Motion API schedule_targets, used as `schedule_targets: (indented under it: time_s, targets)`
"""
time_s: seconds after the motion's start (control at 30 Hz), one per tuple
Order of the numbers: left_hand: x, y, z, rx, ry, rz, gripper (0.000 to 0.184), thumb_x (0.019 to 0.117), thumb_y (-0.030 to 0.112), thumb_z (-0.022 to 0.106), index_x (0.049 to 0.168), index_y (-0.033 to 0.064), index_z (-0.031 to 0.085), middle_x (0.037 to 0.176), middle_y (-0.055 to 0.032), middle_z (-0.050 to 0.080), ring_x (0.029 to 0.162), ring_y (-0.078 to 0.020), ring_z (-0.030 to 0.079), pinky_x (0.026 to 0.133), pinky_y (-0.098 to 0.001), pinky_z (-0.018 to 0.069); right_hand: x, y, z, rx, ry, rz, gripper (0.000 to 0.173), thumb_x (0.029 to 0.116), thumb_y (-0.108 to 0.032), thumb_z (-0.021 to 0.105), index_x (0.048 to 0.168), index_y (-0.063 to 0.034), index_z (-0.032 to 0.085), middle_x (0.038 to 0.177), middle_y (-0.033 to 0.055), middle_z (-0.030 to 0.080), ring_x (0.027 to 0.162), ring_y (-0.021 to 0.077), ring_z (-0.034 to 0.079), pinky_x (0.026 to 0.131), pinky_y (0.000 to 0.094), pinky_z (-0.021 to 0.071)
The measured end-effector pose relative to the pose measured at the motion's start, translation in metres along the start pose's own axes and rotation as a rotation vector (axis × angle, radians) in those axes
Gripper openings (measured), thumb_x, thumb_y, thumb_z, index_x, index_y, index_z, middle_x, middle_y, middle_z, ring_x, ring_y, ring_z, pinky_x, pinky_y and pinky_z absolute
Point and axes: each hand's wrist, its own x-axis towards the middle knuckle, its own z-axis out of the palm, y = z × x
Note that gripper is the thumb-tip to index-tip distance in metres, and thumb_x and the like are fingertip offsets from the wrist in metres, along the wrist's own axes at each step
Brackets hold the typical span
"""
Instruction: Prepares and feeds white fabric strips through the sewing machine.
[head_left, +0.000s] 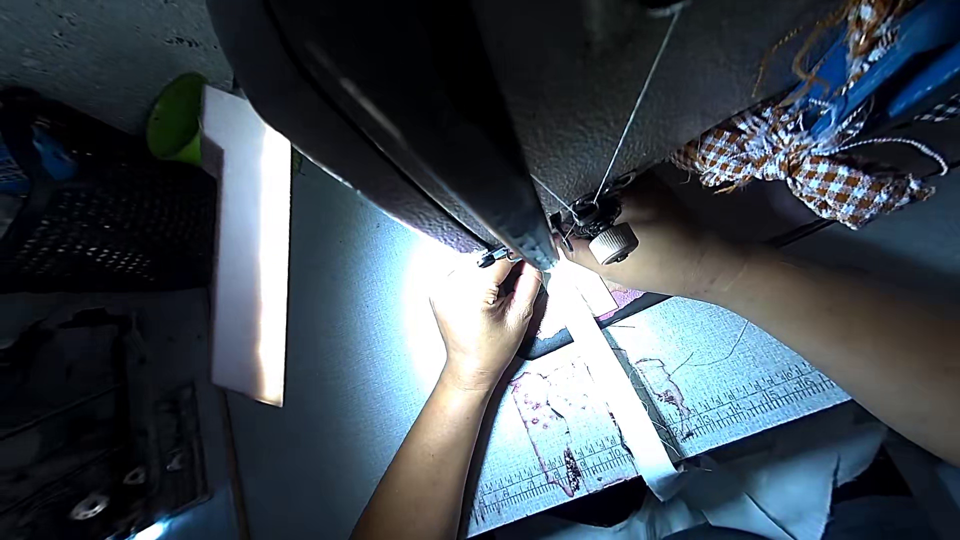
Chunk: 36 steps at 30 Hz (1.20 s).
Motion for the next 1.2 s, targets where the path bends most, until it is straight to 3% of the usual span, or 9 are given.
schedule_targets:
  time_s: [0.33, 0.43, 0.7, 1.2]
  targets:
    - [-0.0011, -0.0012, 0.0003, 0.015, 0.014, 0.006, 0.017, 0.0947, 0.021, 0.068, 0.083, 0.0103, 0.075, 0.069, 0.0027, 0.065, 0.064, -0.0036, 0.058, 0.063, -0.0263, 0.0463, -0.0006, 0.0012, -0.0032, -0.017, -0.052, 0.035, 0.006, 0.089, -0.01, 0.067, 0.089, -0.0086, 0.073, 0.083, 0.0036, 0.069, 0.078, 0.0022, 0.062, 0.073, 0.0153, 0.0479]
    - [-0.0001, 0.0004, -0.0002, 0.02, 0.016, 0.011, 0.016, 0.0943, 0.02, 0.068, 0.083, 0.0106, 0.075, 0.071, 0.0021, 0.067, 0.066, -0.0043, 0.06, 0.063, -0.0273, 0.0478, -0.0004, 0.0018, -0.0008, -0.033, -0.027, 0.008, 0.008, 0.0868, -0.009, 0.068, 0.09, -0.0068, 0.076, 0.084, 0.0056, 0.072, 0.08, 0.0047, 0.065, 0.077, 0.017, 0.0498]
    - [-0.0018, -0.0028, 0.0011, -0.011, 0.001, -0.024, 0.017, 0.0954, 0.023, 0.068, 0.083, 0.0127, 0.074, 0.068, 0.0049, 0.063, 0.061, -0.003, 0.057, 0.059, -0.0268, 0.0459, -0.0025, 0.0033, 0.0028, 0.012, -0.034, 0.005, 0.003, 0.0867, -0.008, 0.07, 0.084, -0.0071, 0.071, 0.08, 0.0049, 0.069, 0.077, 0.0041, 0.062, 0.073, 0.0168, 0.0484]
    - [-0.0008, -0.0012, 0.001, -0.005, -0.004, -0.011, 0.017, 0.0945, 0.022, 0.068, 0.082, 0.0121, 0.074, 0.07, 0.004, 0.065, 0.063, -0.0032, 0.057, 0.062, -0.0268, 0.0459, -0.0015, 0.0009, 0.0018, 0.031, -0.035, 0.025, 0.003, 0.0862, -0.006, 0.071, 0.087, -0.0049, 0.073, 0.082, 0.0062, 0.07, 0.079, 0.004, 0.064, 0.075, 0.0161, 0.0503]
